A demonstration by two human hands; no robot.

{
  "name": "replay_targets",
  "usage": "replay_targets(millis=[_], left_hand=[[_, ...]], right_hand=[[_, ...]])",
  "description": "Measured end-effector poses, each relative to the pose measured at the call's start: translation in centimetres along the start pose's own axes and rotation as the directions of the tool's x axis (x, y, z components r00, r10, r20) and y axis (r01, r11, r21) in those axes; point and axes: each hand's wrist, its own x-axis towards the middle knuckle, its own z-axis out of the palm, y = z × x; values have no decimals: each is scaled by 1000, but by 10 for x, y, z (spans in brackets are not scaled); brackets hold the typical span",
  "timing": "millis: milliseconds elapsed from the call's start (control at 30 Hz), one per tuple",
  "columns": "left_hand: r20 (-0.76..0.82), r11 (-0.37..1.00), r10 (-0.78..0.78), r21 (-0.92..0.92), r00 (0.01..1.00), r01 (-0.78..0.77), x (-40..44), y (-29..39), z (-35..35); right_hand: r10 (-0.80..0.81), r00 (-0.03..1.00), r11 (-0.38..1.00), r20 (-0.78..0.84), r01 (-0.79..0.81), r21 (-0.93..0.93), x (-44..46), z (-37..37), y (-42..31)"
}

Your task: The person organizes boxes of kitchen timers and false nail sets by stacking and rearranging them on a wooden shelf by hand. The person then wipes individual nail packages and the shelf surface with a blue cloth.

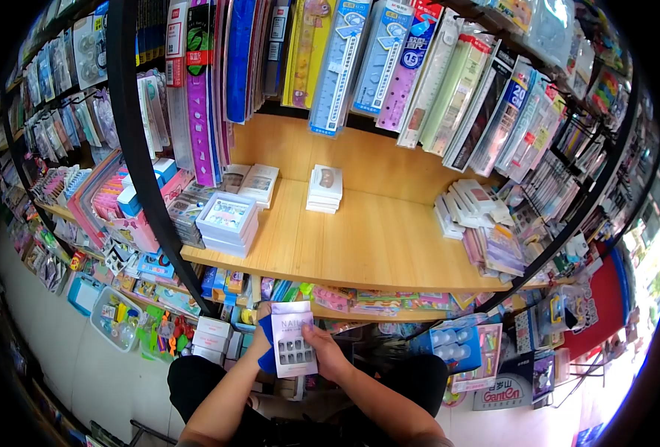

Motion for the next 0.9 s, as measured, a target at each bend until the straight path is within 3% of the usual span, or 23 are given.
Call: replay_targets(millis=[67,100,133,167,200,233,267,300,333,367,433,467,567,600,667,700,800,833,900], left_hand=[[129,972,-93,227,987,62,-14,63,3],[75,954,-271,151,960,258,-20,79,4],[39,958,-287,13,957,286,-17,74,-4],[8,945,-304,-125,953,302,-10,68,-14],[-12,971,-239,-1,971,239,-6,75,-16],[20,988,-146,-41,989,146,-11,77,-8],[46,995,-49,-84,998,53,-20,78,7],[68,991,50,-128,996,-41,-25,81,22],[213,985,113,-151,970,-82,-21,61,27],[191,969,60,-246,980,-11,-24,45,35],[156,905,-203,-347,967,246,-24,49,37],[231,832,-245,-449,942,326,-24,58,27],[350,649,-112,-683,930,335,-15,77,14],[338,585,-118,-736,934,340,-17,86,16],[485,356,46,-824,873,440,-9,64,6],[437,382,54,-840,898,386,-11,65,9],[441,528,56,-775,896,349,-19,74,21],[502,499,84,-769,861,400,-19,78,23],[452,435,-31,-797,892,419,-21,74,22]], right_hand=[[-64,994,998,-93,64,5,1,1,-4],[-94,986,995,-141,95,6,1,1,-7],[-148,947,989,-287,137,-56,5,-1,-11],[-229,922,965,-313,173,-196,9,-8,-11],[-313,892,921,-327,200,-335,14,-16,-10],[-393,859,857,-328,213,-469,17,-23,-10],[-408,870,729,-275,130,-672,19,-28,-9],[-540,824,576,-173,211,-790,16,-17,-10],[-645,762,397,-52,277,-875,11,6,-10],[-718,691,201,83,320,-926,10,22,-6],[-718,667,94,198,375,-922,12,32,10],[-684,691,102,236,410,-906,7,35,13],[-608,683,36,404,532,-846,-15,55,4],[-549,723,40,418,523,-851,-22,58,4],[-491,630,-156,603,617,-771,-20,51,9],[-443,579,-248,685,655,-714,-17,47,11],[-482,568,-440,667,501,-745,-9,45,5],[-496,565,-487,659,447,-750,-5,48,-1],[-571,489,-538,659,383,-751,8,52,-8]])
